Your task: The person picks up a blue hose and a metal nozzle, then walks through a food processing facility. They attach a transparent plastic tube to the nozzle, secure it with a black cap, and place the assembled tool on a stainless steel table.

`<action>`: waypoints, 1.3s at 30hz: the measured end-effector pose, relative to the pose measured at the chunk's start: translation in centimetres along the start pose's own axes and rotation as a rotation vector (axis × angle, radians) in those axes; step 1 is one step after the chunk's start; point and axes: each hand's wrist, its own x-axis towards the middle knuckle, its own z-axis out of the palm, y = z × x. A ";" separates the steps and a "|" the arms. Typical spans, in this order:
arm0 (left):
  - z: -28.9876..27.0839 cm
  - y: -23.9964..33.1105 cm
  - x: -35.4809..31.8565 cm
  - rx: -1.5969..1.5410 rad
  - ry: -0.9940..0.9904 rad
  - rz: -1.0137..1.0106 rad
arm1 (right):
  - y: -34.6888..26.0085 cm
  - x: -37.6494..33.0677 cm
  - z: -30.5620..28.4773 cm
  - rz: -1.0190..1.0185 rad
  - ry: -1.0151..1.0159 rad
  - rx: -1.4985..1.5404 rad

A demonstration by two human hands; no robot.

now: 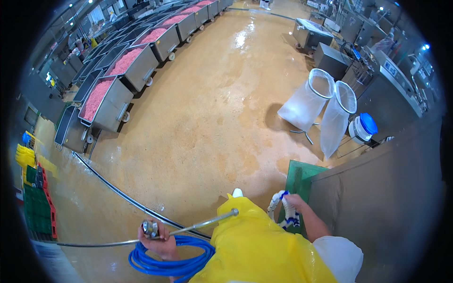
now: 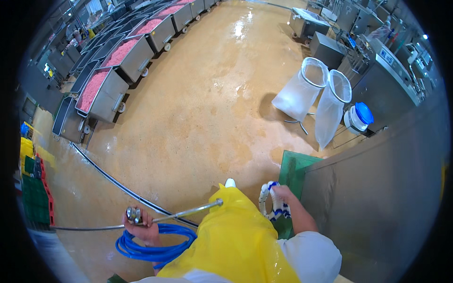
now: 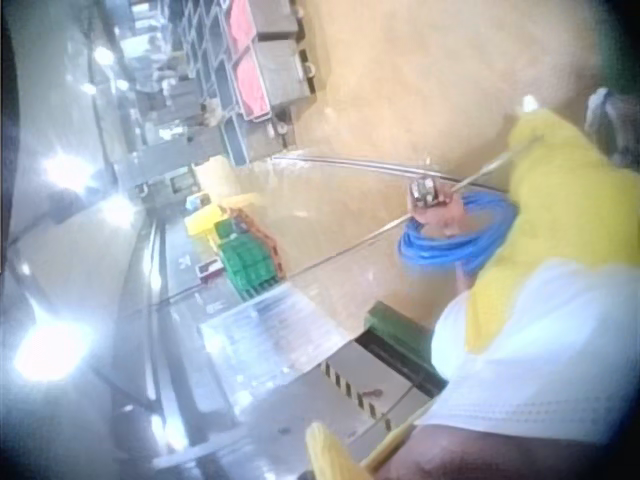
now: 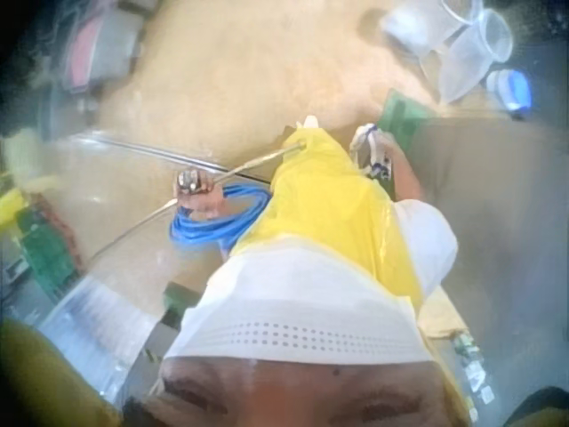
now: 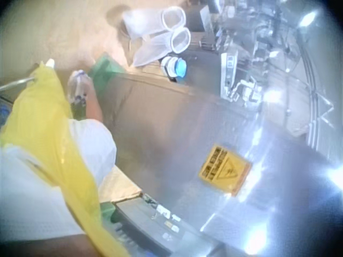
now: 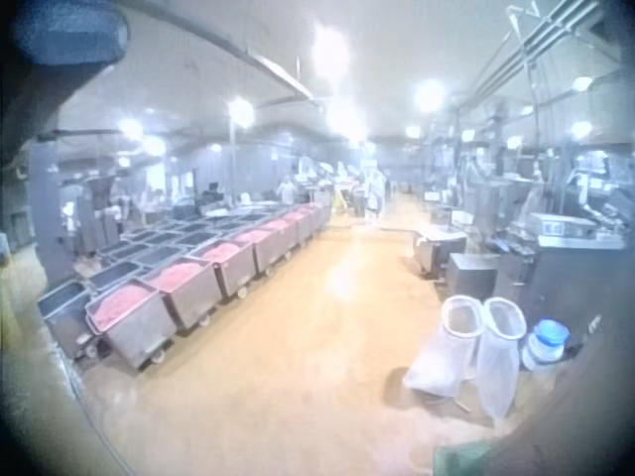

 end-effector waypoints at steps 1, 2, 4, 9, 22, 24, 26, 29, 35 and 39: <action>2.5 -0.7 3.3 -0.003 0.007 0.014 | -4.3 1.9 0.0 0.052 -0.004 0.000; 6.5 -1.7 7.1 -0.008 -0.040 0.008 | -7.8 3.3 -0.4 0.005 -0.020 0.056; 10.3 -2.5 13.4 -0.039 -0.091 -0.019 | -14.8 8.1 0.4 -0.046 -0.077 0.099; 15.3 -7.5 29.1 -0.012 -0.211 0.005 | -32.6 19.3 2.1 0.097 -0.081 -0.060; 40.6 -26.7 76.1 -0.073 -0.184 -0.195 | -42.9 41.5 3.4 0.331 0.024 -0.221; 45.1 -30.8 82.8 -0.041 -0.282 -0.259 | -47.6 45.1 3.4 0.342 0.094 -0.249; 49.9 -35.6 89.4 -0.019 -0.334 -0.319 | -51.1 49.0 2.1 0.355 0.161 -0.232; 57.0 -43.0 99.1 -0.031 -0.343 -0.388 | -56.2 56.1 -2.9 0.415 0.261 -0.255; 69.8 -55.0 113.5 -0.092 -0.379 -0.416 | -74.1 72.8 -15.2 0.463 0.414 -0.390; 78.1 -59.5 122.1 -0.094 -0.342 -0.338 | -96.6 84.0 -16.8 0.173 0.226 -0.623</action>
